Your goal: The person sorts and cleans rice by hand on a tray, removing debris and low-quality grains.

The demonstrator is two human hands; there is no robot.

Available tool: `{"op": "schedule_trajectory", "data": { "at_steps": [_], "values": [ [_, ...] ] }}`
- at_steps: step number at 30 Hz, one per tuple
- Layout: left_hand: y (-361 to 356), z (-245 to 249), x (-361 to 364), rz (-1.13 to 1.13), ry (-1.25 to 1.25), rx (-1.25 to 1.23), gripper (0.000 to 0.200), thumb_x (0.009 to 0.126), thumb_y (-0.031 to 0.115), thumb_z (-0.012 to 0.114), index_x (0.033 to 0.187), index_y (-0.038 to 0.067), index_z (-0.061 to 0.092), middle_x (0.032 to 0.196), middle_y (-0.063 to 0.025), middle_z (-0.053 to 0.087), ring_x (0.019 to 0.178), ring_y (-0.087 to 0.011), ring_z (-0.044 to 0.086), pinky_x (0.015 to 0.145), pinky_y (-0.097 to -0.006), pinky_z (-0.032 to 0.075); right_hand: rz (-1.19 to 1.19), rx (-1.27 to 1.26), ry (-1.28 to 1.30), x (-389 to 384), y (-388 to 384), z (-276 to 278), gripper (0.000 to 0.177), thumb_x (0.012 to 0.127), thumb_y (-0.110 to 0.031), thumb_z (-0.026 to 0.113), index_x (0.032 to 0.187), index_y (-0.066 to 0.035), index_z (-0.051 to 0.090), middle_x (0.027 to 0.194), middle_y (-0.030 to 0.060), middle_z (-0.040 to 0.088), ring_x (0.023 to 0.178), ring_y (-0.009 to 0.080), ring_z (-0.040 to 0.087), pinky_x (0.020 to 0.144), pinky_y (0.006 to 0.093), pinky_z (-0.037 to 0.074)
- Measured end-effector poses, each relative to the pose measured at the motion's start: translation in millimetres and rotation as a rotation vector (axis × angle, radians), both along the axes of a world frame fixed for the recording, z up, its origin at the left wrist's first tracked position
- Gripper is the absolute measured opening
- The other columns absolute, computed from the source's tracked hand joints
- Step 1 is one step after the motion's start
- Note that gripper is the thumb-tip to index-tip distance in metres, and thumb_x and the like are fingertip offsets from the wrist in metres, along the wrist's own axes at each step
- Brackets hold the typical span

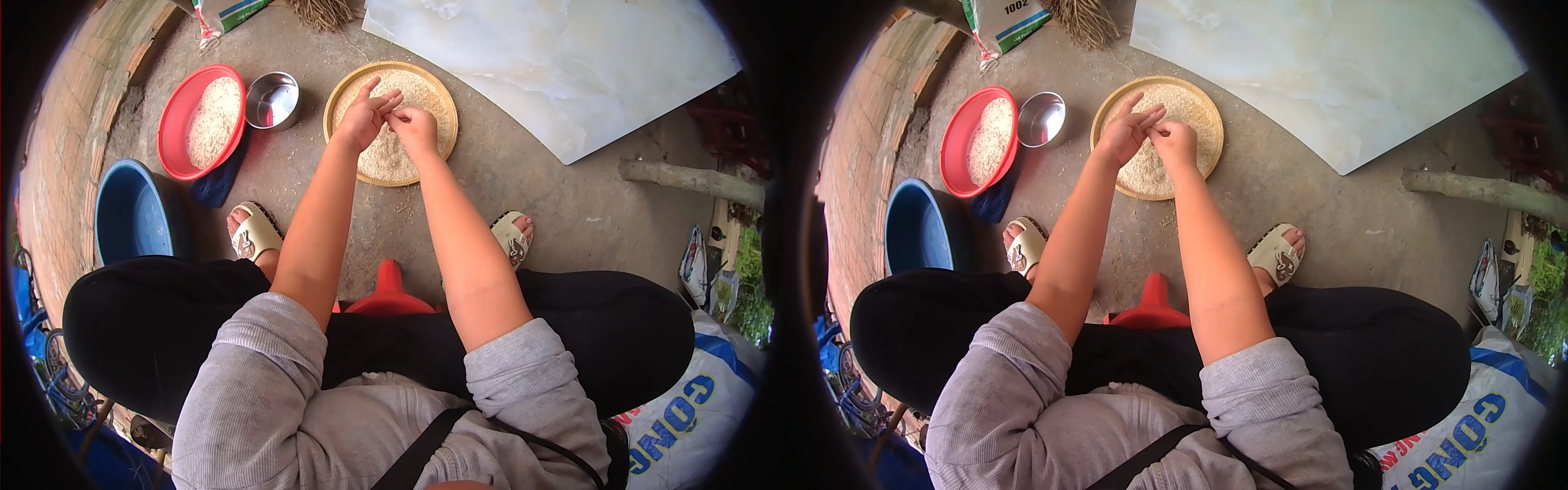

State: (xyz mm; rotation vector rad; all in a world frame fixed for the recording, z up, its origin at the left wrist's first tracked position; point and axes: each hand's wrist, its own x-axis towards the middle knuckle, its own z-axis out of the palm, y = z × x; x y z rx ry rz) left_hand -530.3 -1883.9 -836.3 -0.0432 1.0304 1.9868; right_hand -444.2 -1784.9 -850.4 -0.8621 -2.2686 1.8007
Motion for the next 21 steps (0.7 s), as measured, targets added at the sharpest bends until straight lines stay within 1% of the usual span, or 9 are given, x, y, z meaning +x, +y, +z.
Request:
{"op": "schedule_trajectory", "data": {
  "at_steps": [2, 3, 4, 7, 9, 12, 14, 16, 21],
  "values": [
    [-1, 3, 3, 0.009, -0.004, 0.01, 0.065, 0.09, -0.004, 0.041, 0.146, 0.003, 0.008, 0.138, -0.0296, 0.036, 0.127, -0.0302, 0.045, 0.101, -0.0364, 0.042, -0.042, -0.012, 0.032, 2, -2, -5, 0.017, 0.082, -0.012, 0.069, 0.087, 0.004, 0.068, 0.076, 0.0075, 0.067, 0.07, 0.013, 0.062, 0.061, 0.0232, 0.047],
    [-1, -1, 5, 0.006, -0.004, 0.007, 0.065, 0.09, -0.004, 0.041, 0.146, 0.003, 0.008, 0.138, -0.0296, 0.036, 0.127, -0.0302, 0.045, 0.101, -0.0364, 0.042, -0.107, -0.161, 0.052, 4, -3, -7, 0.017, 0.082, -0.012, 0.069, 0.086, 0.004, 0.067, 0.075, 0.0075, 0.066, 0.069, 0.0132, 0.062, 0.062, 0.0233, 0.047],
    [0, -4, 7, 0.025, -0.009, 0.025, 0.063, 0.089, -0.005, 0.044, 0.144, 0.002, 0.014, 0.136, -0.0279, 0.04, 0.123, -0.0292, 0.048, 0.098, -0.0347, 0.044, -0.172, -0.309, 0.073, 4, -2, -9, 0.016, 0.082, -0.012, 0.069, 0.086, 0.003, 0.067, 0.075, 0.0075, 0.066, 0.068, 0.0133, 0.061, 0.063, 0.0234, 0.048],
    [5, -3, 12, 0.053, -0.008, 0.029, 0.058, 0.087, -0.007, 0.05, 0.139, -0.001, 0.024, 0.131, -0.026, 0.047, 0.117, -0.0278, 0.054, 0.093, -0.0327, 0.048, -0.362, -0.504, 0.112, 4, 1, -11, 0.013, 0.081, -0.008, 0.067, 0.086, 0.004, 0.066, 0.075, 0.0078, 0.066, 0.068, 0.0147, 0.063, 0.063, 0.0251, 0.05],
    [6, -4, 13, 0.064, -0.002, 0.011, 0.055, 0.086, -0.007, 0.052, 0.136, -0.002, 0.028, 0.128, -0.0257, 0.05, 0.114, -0.0274, 0.056, 0.092, -0.0324, 0.049, -0.377, -0.562, 0.143, 5, 7, -10, 0.013, 0.082, -0.008, 0.066, 0.088, 0.004, 0.065, 0.078, 0.0083, 0.065, 0.069, 0.0155, 0.063, 0.064, 0.0263, 0.051],
    [10, -9, 12, 0.045, 0.158, -0.052, 0.048, 0.086, -0.005, 0.056, 0.13, -0.003, 0.037, 0.119, -0.022, 0.058, 0.108, -0.0238, 0.06, 0.088, -0.0306, 0.05, -0.427, -0.675, 0.18, 5, 9, -9, 0.014, 0.083, -0.007, 0.065, 0.091, 0.004, 0.064, 0.082, 0.0091, 0.065, 0.073, 0.0169, 0.063, 0.068, 0.0285, 0.053],
    [10, -7, 11, 0.001, 0.383, -0.182, 0.044, 0.086, 0.0, 0.06, 0.126, -0.003, 0.043, 0.115, -0.018, 0.062, 0.107, -0.0202, 0.06, 0.089, -0.0294, 0.049, -0.459, -0.729, 0.186, 6, 10, -7, 0.015, 0.084, -0.007, 0.065, 0.093, 0.004, 0.063, 0.085, 0.0094, 0.064, 0.076, 0.0176, 0.063, 0.07, 0.0295, 0.053],
    [10, 1, 13, -0.007, 0.451, -0.246, 0.04, 0.086, 0.001, 0.062, 0.123, -0.002, 0.047, 0.111, -0.0161, 0.064, 0.103, -0.0181, 0.061, 0.087, -0.0279, 0.049, -0.509, -0.901, 0.225, 6, 14, -7, 0.017, 0.085, -0.007, 0.065, 0.097, 0.004, 0.061, 0.09, 0.0109, 0.064, 0.083, 0.0196, 0.063, 0.076, 0.0313, 0.053],
    [10, 9, 16, -0.014, 0.594, -0.367, 0.033, 0.085, 0.004, 0.064, 0.116, -0.001, 0.054, 0.104, -0.0129, 0.068, 0.096, -0.0144, 0.063, 0.083, -0.0259, 0.049, -0.475, -0.966, 0.214, 6, 16, -7, 0.019, 0.087, -0.007, 0.063, 0.101, 0.004, 0.06, 0.094, 0.0127, 0.063, 0.088, 0.0223, 0.063, 0.082, 0.0344, 0.053]
  ]
}}
